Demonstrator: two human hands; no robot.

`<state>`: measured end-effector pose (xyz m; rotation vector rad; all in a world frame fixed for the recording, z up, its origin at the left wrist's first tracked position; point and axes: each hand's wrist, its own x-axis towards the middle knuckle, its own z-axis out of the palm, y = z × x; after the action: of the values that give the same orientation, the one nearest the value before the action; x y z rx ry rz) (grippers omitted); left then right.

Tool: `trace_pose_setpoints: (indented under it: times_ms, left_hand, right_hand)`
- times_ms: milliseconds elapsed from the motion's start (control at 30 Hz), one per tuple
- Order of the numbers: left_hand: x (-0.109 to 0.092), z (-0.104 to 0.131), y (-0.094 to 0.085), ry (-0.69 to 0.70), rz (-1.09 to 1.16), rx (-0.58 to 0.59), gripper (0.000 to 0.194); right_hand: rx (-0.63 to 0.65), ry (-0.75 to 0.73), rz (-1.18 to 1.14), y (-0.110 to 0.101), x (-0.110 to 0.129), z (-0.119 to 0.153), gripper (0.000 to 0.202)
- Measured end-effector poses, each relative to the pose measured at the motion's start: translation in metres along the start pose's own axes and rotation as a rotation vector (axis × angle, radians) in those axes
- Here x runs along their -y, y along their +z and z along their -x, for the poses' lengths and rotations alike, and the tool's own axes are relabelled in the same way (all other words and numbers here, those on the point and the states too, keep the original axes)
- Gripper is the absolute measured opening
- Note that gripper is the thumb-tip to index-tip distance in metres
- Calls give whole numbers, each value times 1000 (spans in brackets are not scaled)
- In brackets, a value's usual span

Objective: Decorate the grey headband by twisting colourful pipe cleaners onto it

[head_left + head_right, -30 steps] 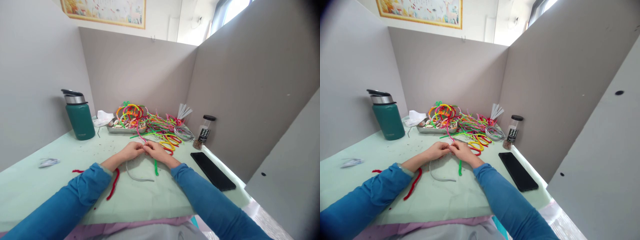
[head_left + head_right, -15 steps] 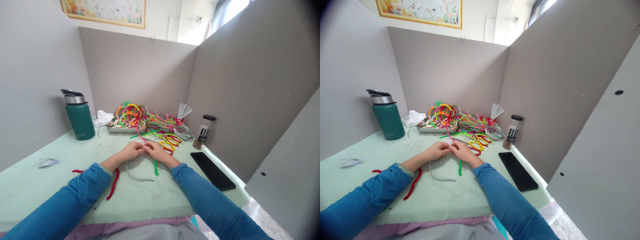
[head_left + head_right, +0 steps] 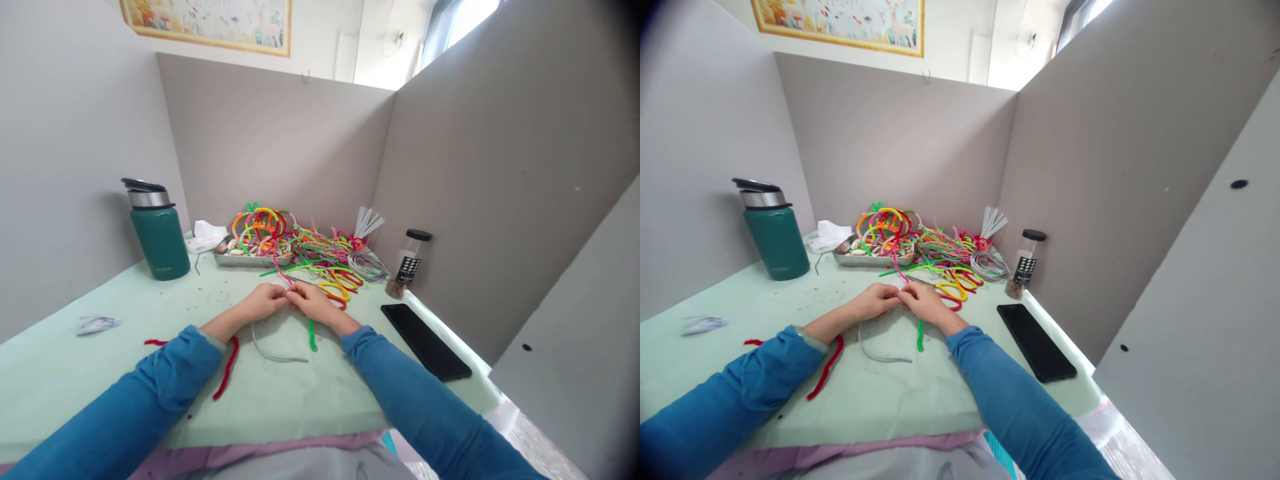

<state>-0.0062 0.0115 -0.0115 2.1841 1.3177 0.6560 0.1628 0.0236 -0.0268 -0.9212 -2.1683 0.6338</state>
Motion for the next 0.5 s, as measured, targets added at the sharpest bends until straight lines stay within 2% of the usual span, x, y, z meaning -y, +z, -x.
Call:
trace_pose_setpoints:
  times_ms: [500]
  left_hand:
    - [-1, 0, -1, 26, -25, -7, 33]
  right_hand:
    - [18, -15, 10, -1, -1, 0, 23]
